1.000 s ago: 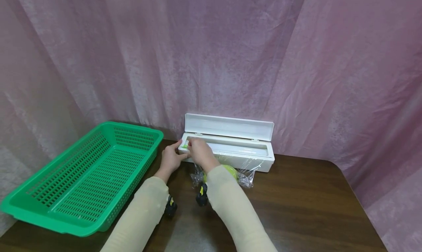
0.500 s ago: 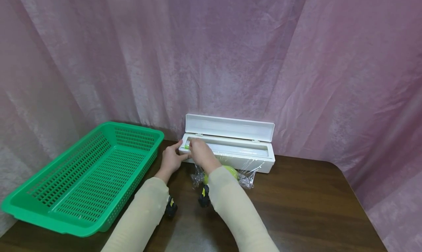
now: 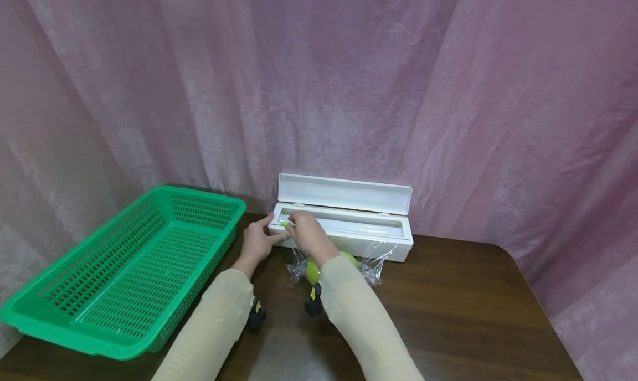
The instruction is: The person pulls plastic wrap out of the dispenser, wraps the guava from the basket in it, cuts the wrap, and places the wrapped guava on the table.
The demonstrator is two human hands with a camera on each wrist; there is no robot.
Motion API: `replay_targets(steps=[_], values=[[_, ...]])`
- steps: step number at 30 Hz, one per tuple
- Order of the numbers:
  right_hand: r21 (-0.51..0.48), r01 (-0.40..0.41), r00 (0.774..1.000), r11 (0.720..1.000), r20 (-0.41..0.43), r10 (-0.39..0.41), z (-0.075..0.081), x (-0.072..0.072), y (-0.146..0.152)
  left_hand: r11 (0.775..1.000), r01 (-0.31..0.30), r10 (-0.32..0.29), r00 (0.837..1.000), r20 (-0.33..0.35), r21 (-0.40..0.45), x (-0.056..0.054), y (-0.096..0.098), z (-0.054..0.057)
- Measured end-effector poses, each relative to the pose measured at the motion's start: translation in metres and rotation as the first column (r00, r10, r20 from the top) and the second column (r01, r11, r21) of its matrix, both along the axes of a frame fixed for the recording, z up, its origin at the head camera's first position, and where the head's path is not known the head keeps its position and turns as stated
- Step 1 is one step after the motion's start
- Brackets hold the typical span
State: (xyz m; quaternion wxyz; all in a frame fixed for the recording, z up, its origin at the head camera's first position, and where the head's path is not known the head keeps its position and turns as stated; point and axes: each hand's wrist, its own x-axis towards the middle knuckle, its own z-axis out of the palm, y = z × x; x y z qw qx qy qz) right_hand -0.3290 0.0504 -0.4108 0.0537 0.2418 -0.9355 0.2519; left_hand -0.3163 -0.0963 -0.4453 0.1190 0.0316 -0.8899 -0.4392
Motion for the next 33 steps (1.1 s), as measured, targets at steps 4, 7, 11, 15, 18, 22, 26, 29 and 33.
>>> replay_targets(steps=[4, 7, 11, 15, 18, 22, 26, 29, 33], values=[[-0.038, 0.022, 1.0, 0.999, -0.013, -0.023, -0.004, 0.001, 0.002, 1.0, -0.004, 0.004, 1.0, -0.005, 0.001, 0.001, 0.0, -0.001], [-0.059, 0.032, 0.999, 0.998, -0.02, -0.034, -0.006, 0.001, 0.003, 1.0, -0.003, 0.003, 1.0, 0.001, 0.004, 0.002, 0.0, -0.001], [-0.068, 0.026, 0.999, 0.997, -0.032, -0.029, -0.01, -0.001, 0.004, 1.0, -0.002, 0.002, 1.0, 0.01, 0.008, 0.003, 0.0, 0.0], [-0.088, 0.018, 0.999, 0.996, -0.039, -0.021, -0.011, -0.002, 0.004, 1.0, 0.0, -0.001, 1.0, 0.018, 0.021, 0.003, 0.0, 0.001], [-0.104, 0.011, 0.999, 0.994, -0.04, -0.015, -0.011, -0.002, 0.004, 1.0, -0.003, 0.002, 1.0, 0.027, 0.026, 0.003, 0.0, 0.001], [-0.1, 0.016, 0.999, 0.995, -0.033, -0.02, -0.009, 0.0, 0.004, 1.0, -0.005, 0.004, 0.999, 0.034, 0.02, 0.003, 0.0, 0.001], [-0.105, 0.018, 0.999, 0.994, -0.043, -0.023, -0.008, 0.0, 0.005, 1.0, 0.002, -0.002, 1.0, 0.023, 0.019, 0.003, 0.0, 0.001], [-0.108, 0.016, 0.998, 0.994, -0.054, -0.022, -0.008, 0.0, 0.005, 1.0, 0.008, -0.008, 1.0, 0.019, 0.026, 0.003, 0.0, 0.002], [-0.104, 0.016, 0.998, 0.994, -0.056, -0.022, -0.009, -0.001, 0.004, 0.999, 0.009, -0.01, 1.0, 0.023, 0.031, 0.003, 0.0, 0.002]])
